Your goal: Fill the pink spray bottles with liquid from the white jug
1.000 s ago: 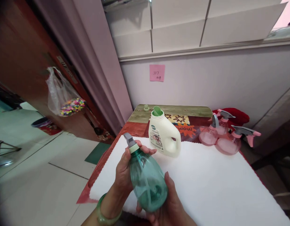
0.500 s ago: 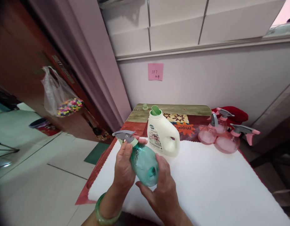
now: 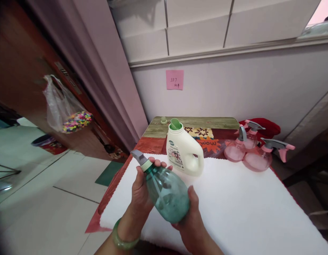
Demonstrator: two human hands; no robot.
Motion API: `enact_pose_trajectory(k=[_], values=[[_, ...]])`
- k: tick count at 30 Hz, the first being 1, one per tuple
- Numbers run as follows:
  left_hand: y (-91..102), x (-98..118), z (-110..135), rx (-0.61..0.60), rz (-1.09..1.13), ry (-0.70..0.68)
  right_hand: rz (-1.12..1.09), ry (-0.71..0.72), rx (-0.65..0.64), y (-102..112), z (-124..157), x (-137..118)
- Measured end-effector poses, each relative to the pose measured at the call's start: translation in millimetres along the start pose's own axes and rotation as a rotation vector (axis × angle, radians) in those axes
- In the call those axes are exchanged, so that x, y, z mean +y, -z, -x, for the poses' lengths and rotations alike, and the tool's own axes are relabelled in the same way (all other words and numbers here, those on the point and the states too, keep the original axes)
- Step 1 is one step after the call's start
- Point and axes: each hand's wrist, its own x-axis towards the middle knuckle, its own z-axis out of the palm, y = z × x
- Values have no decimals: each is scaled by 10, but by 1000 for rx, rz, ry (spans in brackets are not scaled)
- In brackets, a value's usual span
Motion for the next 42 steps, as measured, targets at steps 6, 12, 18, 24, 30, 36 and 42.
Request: enact_pose_trajectory(k=[6,12,18,24,30,36,42], values=[[7,77,-14,18,-233,-67,-423,-562,11,-135,23,-15],[-12,111,-49,183,-383,-216,365,267,212,-67,68,170],[1,111,-3,73,-316,-37,523,320,143,50,28,155],[97,195,8,5,-317,-14,19,16,-183,-73,50,51],[207,167,72,28,-279,21,-77,-43,-264,-37,1,128],[362,171,156,154,-448,121,177,21,-332,141,-21,66],[241,152,177,-34,-577,207,-38,53,-186,104,-37,69]])
